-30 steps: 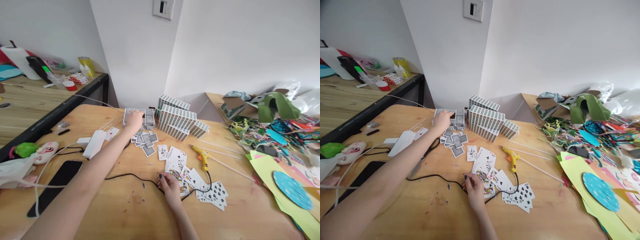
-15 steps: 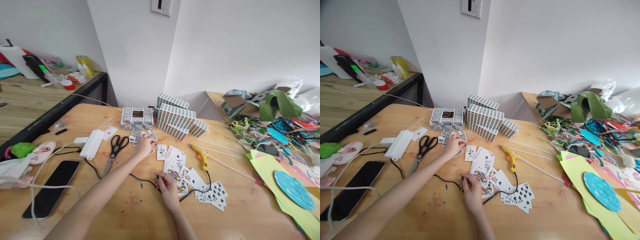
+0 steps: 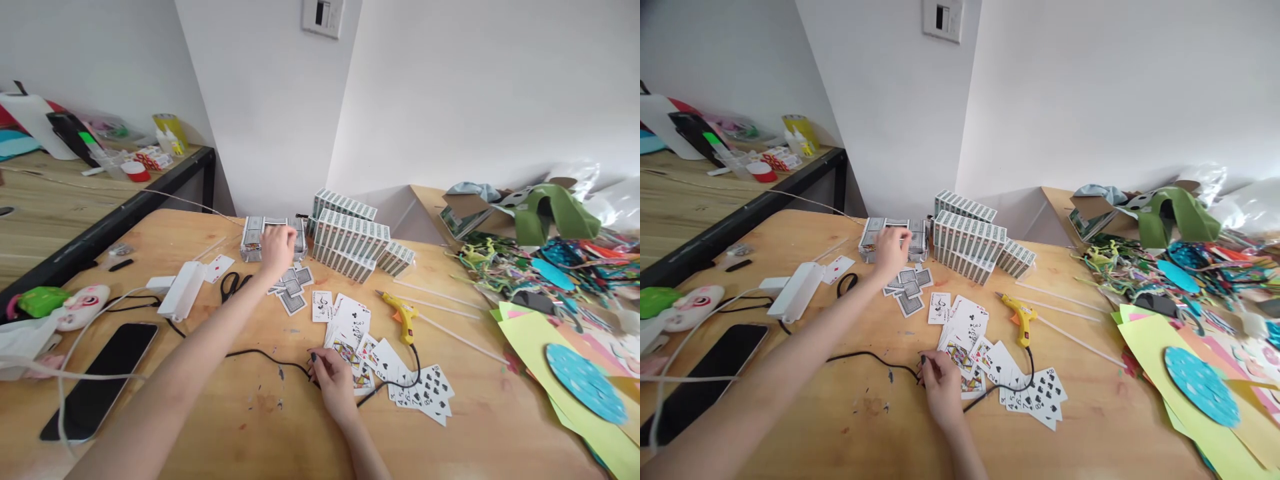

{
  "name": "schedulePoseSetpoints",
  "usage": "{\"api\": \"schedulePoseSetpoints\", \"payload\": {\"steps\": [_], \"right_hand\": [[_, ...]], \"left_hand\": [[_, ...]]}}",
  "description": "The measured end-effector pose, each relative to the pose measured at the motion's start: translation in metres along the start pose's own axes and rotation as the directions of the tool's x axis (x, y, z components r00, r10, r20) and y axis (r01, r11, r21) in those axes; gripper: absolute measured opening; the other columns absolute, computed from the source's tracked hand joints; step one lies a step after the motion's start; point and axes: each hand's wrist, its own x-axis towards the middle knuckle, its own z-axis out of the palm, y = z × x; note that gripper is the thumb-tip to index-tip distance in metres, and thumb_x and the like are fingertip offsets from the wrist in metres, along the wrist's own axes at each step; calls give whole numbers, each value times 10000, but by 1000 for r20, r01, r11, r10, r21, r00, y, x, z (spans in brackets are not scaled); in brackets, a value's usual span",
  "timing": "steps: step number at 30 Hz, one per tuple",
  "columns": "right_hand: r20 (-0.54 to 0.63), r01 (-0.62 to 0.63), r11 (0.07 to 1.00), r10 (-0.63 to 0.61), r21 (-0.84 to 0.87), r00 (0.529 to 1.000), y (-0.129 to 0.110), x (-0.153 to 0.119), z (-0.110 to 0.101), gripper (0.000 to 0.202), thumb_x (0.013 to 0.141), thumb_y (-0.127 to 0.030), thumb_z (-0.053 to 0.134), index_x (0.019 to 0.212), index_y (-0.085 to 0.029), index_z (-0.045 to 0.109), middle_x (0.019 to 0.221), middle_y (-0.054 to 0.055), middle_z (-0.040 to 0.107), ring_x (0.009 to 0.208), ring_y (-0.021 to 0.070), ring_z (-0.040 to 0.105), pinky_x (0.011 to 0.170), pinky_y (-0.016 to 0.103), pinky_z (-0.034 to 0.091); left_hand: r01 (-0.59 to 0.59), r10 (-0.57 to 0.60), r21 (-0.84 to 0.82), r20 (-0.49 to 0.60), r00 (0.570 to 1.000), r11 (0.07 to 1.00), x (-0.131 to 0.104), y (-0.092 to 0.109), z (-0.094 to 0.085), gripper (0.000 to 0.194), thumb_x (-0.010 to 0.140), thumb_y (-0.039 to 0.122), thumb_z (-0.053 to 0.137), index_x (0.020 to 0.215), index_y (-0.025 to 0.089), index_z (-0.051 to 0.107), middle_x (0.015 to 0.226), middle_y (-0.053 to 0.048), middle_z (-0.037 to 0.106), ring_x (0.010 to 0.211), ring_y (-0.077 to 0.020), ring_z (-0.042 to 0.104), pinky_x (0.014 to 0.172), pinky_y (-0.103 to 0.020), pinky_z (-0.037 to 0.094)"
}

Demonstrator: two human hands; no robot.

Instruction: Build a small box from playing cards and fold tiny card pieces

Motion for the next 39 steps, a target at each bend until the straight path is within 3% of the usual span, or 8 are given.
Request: {"api": "schedulePoseSetpoints", "payload": {"steps": [2,5,8,14,22,29,34,39], "right_hand": [[0,3,1000,-3,-2,1000,1,0,0,322,816,-435,512,929,-162,641,706,54,615,580,166,590,535,284,503],[1,10,1000,-10,-10,1000,3,1,0,312,814,-427,515,925,-165,643,714,56,620,591,173,596,543,290,502],[4,9,1000,-9,-21,1000,4,1,0,306,819,-419,509,922,-162,639,712,55,619,584,170,593,549,292,500],[11,16,1000,-16,-16,1000,2,1,1,299,826,-406,496,930,-159,629,704,46,609,574,158,587,542,281,496],[3,24,1000,-24,-19,1000,-2,0,3,287,818,-396,504,922,-162,632,701,44,613,573,159,592,538,281,492],[-122,137,962,-169,-236,978,-11,3,-10,251,828,-344,468,953,-185,617,839,75,640,720,185,625,677,323,524],[-117,217,758,-361,-615,925,-30,47,-20,317,787,-307,517,1071,-184,582,1065,119,614,1025,261,556,901,427,447],[-58,213,574,-417,-791,907,-15,89,5,629,733,-342,585,1270,-61,417,1239,225,504,1206,351,405,968,505,374]], "left_hand": [[55,-50,53,-85,995,997,28,-12,-8,252,882,228,378,1024,178,580,999,-100,622,971,-258,503,871,-406,324],[95,-116,142,150,982,985,49,-31,-10,231,803,146,459,964,179,621,897,-114,654,904,-280,557,812,-402,367],[80,-113,152,224,968,985,46,-41,-9,135,758,173,525,809,178,649,875,-117,663,899,-292,571,779,-386,395],[74,-65,-93,90,994,993,-12,-29,-18,133,798,256,515,879,192,599,837,-41,682,816,-199,618,746,-305,434],[335,-268,-314,238,934,888,-125,-25,-5,131,751,312,569,701,191,583,742,-42,697,690,-178,648,621,-258,452],[285,-193,-296,305,933,911,-134,-25,-6,231,832,345,433,691,212,558,631,-10,666,609,-146,612,587,-224,397],[285,-229,-220,249,941,933,-135,-23,-10,349,856,353,364,563,199,473,514,2,553,487,-119,486,493,-225,280],[271,-239,-161,196,951,949,-135,-28,-12,372,790,281,436,460,190,290,418,40,350,438,-101,347,478,-242,223]]}}
